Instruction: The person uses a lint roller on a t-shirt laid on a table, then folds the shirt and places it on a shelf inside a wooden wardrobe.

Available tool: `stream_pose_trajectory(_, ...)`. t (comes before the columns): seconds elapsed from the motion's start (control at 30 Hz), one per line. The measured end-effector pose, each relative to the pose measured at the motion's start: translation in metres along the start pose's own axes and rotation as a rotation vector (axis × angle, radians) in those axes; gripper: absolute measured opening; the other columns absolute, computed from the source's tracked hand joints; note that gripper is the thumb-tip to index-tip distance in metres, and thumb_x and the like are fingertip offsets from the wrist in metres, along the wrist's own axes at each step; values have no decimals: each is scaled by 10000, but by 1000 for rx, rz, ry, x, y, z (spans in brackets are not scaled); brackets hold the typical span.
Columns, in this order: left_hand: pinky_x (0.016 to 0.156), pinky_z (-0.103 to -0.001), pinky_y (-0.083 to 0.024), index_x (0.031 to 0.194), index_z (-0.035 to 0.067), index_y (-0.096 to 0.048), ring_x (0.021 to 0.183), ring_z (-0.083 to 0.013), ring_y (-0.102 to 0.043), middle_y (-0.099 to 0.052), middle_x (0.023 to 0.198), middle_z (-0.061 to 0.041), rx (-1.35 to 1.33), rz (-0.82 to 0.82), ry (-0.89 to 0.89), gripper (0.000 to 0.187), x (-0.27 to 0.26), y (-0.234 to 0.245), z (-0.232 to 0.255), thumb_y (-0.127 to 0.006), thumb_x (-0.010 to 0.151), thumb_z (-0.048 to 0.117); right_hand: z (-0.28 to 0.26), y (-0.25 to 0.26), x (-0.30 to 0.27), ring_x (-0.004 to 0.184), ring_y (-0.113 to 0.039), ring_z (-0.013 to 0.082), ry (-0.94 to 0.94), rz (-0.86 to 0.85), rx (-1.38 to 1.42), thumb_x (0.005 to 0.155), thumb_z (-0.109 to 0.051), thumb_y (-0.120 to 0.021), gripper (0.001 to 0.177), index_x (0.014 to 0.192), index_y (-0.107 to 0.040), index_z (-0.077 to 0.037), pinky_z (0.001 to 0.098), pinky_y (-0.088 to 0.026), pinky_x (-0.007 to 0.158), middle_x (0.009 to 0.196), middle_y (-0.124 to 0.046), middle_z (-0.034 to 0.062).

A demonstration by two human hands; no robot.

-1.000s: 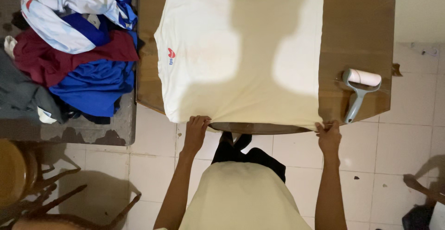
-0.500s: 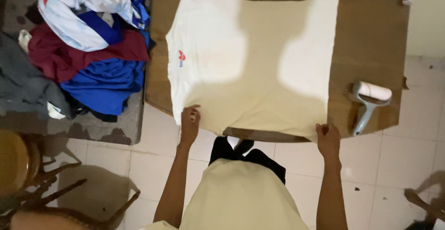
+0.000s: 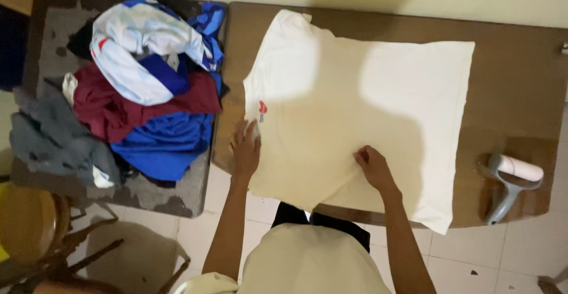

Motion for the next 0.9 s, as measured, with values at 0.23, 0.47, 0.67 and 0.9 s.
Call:
stream_pose_trajectory(0.23, 1093, -678, -260, 1414, 238, -535, 1394, -440, -390, -470, 1481, -141, 186, -8, 154, 442, 41, 6, -13, -584, 974, 261, -29, 9, 48, 758, -634, 235, -83, 25, -24, 1012, -346, -624, 332, 1064, -664, -20, 379, -523, 728, 868, -712, 130)
stream_pose_trajectory(0.47, 1127, -563, -322, 1355, 109, -555, 1338, -416, -443, -510, 1386, -203, -205, 54, -134, 417, 143, -4, 32, -627, 944, 93, -7, 62, 79, 749, -628, 189, -196, 116, 108, 1026, -367, -611, 348, 1095, -652, -28, 347, -516, 687, 863, -690, 99)
stream_pose_trajectory(0.67, 1118, -530, -384, 1422, 89, -521, 1358, -424, -465, -497, 1453, -206, -348, 103, -412, 472, 263, -32, 84, -590, 962, 10, 33, 127, 139, 746, -668, 190, -145, 247, 113, 1049, -304, -614, 341, 1207, -608, -2, 339, -554, 676, 903, -703, 130)
stream_pose_trajectory(0.9, 1050, -570, -371, 1425, 108, -515, 1293, -446, -459, -501, 1487, -159, -96, 24, -347, 470, 343, -76, 133, -664, 980, 125, 45, 202, 219, 747, -703, 210, -141, 386, 350, 1094, -143, -547, 531, 1533, -277, -14, 350, -638, 669, 1052, -669, 196)
Point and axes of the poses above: each hand's wrist, its own x-axis towards the middle knuckle, its own y-axis out of the back of the hand, z = x × y, the point moved 2 cm from there along x, towards the middle knuckle
